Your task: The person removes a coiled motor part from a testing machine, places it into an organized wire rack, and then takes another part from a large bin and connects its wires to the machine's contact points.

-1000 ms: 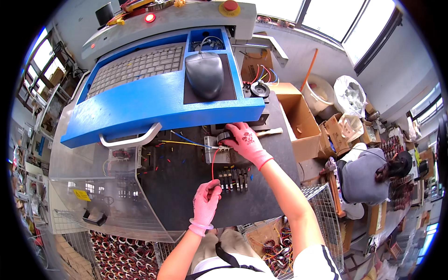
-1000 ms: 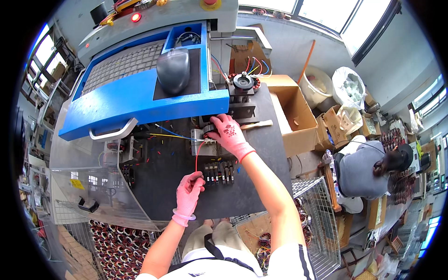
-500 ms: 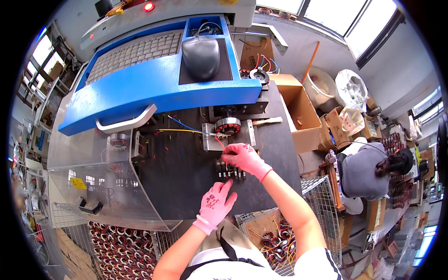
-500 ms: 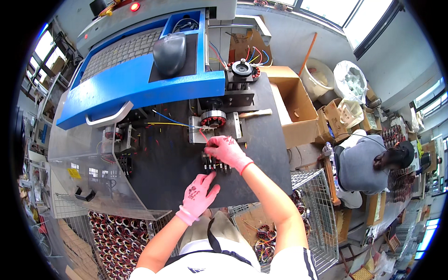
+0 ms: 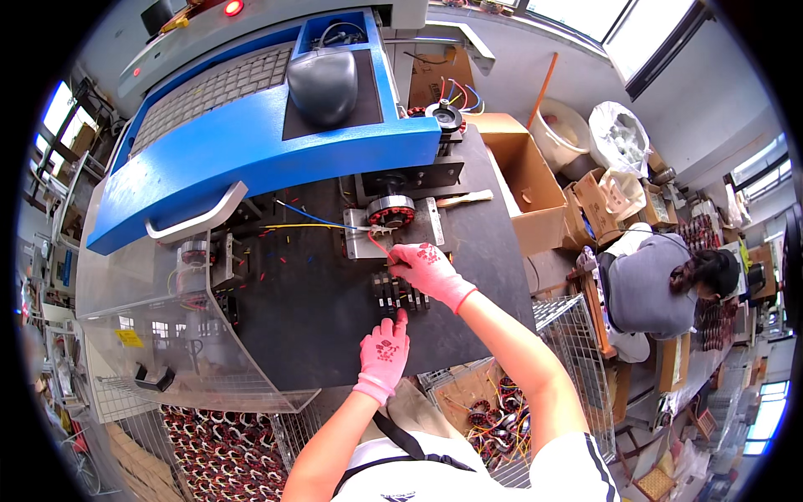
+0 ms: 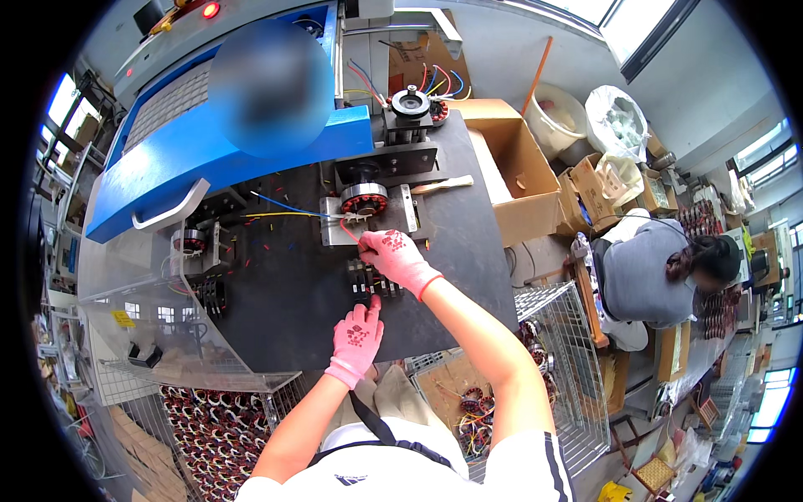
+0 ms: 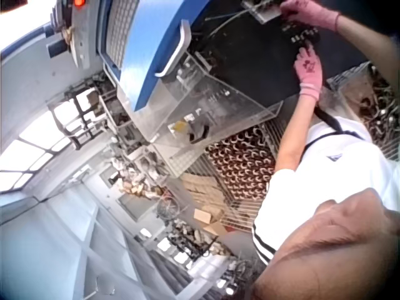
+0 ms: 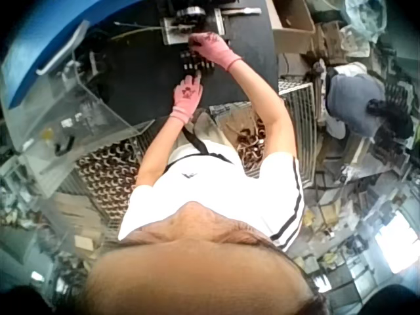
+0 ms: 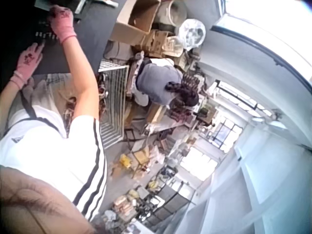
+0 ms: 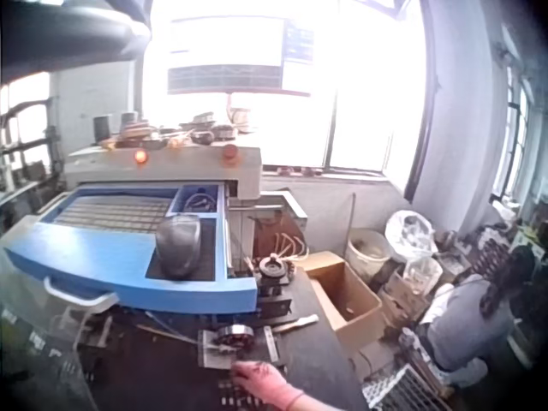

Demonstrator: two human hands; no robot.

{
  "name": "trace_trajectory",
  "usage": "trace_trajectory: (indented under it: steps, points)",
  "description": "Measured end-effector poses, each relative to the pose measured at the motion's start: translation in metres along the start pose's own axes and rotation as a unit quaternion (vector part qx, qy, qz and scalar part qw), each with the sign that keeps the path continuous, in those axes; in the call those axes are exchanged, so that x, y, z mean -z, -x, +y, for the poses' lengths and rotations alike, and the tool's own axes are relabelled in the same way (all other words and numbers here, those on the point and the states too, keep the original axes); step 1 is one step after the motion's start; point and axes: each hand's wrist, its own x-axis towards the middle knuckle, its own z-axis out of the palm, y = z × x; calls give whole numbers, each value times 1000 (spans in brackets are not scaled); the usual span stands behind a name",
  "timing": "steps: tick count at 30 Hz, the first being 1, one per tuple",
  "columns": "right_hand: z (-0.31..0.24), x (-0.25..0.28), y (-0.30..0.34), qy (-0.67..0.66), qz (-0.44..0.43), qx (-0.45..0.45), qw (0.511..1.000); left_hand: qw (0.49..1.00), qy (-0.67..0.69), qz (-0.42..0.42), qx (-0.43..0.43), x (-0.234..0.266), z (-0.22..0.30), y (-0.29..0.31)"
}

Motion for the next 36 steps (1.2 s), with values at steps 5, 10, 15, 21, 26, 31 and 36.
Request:
trace_trajectory:
  steps: [5, 10, 15, 21, 26, 31, 36]
  points:
    - [4, -8, 2, 25, -5, -4, 1000, 997, 66, 49, -4, 2, -5, -1]
    - [-9, -3, 13, -23, 105, -2, 994, 735, 572, 336, 142, 79, -42, -72]
    - [-43, -13, -13, -427, -89, -185, 881, 604, 718, 343, 52, 141, -58, -105]
    - [-32, -2, -22, -505, -121, -195, 832, 777, 594, 203, -53, 107, -17, -23]
    - [-39, 18, -3, -153, -83, -134, 975, 937, 331, 96, 50, 74, -9, 16]
    - [-21, 3, 5, -54, -13, -46, 997, 995, 70, 76, 18, 15, -12, 9]
    - [-21, -6, 3, 9, 20, 5, 1000, 998, 6, 66, 15, 3, -13, 8]
